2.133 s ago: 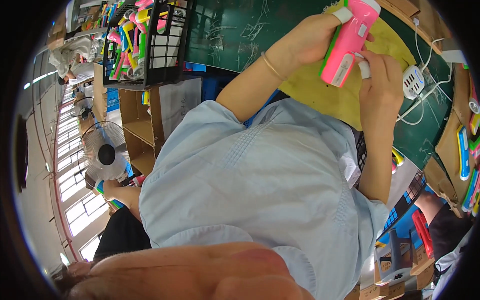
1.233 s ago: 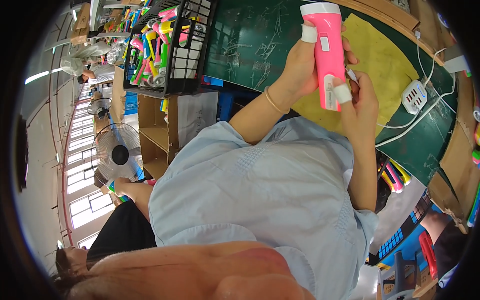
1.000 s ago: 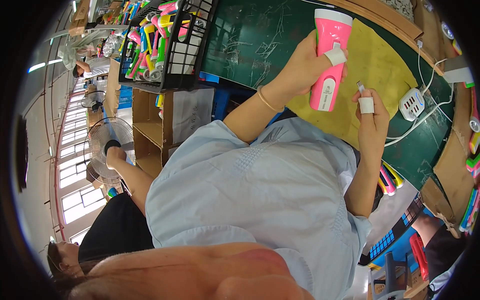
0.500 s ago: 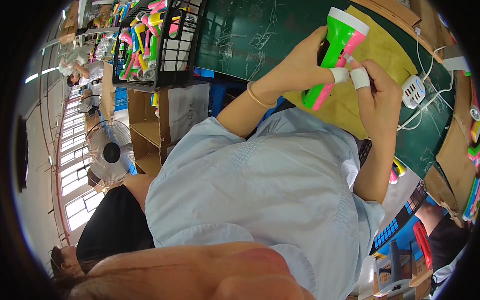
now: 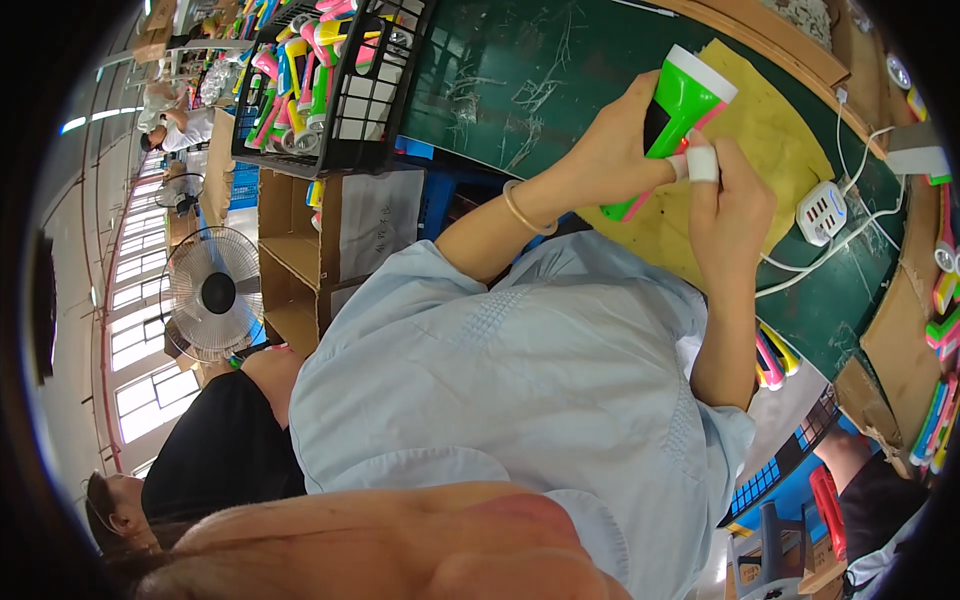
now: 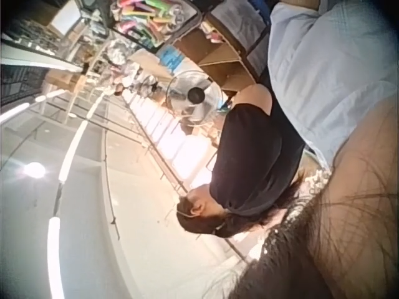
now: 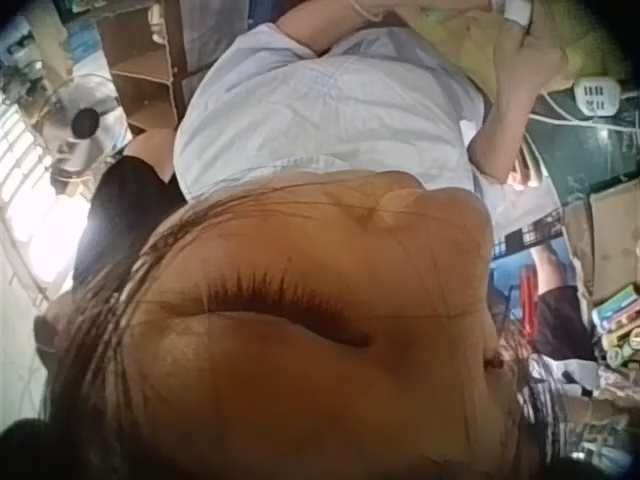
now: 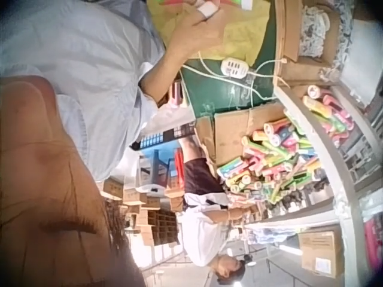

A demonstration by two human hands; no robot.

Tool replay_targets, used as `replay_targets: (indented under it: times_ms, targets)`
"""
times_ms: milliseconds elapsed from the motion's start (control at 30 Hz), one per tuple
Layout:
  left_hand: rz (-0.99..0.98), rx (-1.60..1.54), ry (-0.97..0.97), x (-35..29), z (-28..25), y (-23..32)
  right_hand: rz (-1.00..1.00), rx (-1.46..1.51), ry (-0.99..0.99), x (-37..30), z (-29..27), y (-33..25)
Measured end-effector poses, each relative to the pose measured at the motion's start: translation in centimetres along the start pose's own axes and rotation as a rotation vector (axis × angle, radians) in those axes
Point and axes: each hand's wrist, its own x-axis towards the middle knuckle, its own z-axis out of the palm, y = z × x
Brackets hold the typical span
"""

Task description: Inspecting and cleaning individual flashlights on a production line to ensure quality.

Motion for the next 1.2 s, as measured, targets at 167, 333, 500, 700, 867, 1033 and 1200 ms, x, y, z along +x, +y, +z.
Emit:
replay_targets:
  times_ms: [167,333,500,700,867,1033,1200]
  targets:
    - [-0.066,-0.847,0.739,2.1,-15.9,-4.1,0.113,0.826,0.59,-1.6,-4.4,1.3]
    - [0.209,-1.101,1.267,3.4,-25.1,-8.6,0.446,0.675,0.32,-2.1,-3.4,4.9]
    - [0.045,-0.559,0.927,10.1,-20.0,-12.1,0.495,0.561,0.243,-2.3,-1.7,4.0]
    - [-0.421,0.543,1.061,21.6,-18.8,-24.7,0.467,0.571,-0.067,-2.3,-1.3,3.9]
    - [-0.469,-0.09,0.966,22.8,-19.3,-23.8,0.501,0.642,-0.179,-2.6,-0.7,3.8]
    - [-0.185,-0.887,0.131,7.4,-6.9,-5.5,0.385,0.901,-0.026,1.1,1.9,2.3]
    - [-0.004,-0.67,-0.981,-2.2,1.3,-1.0,-0.089,0.764,0.505,-2.6,-0.6,0.4]
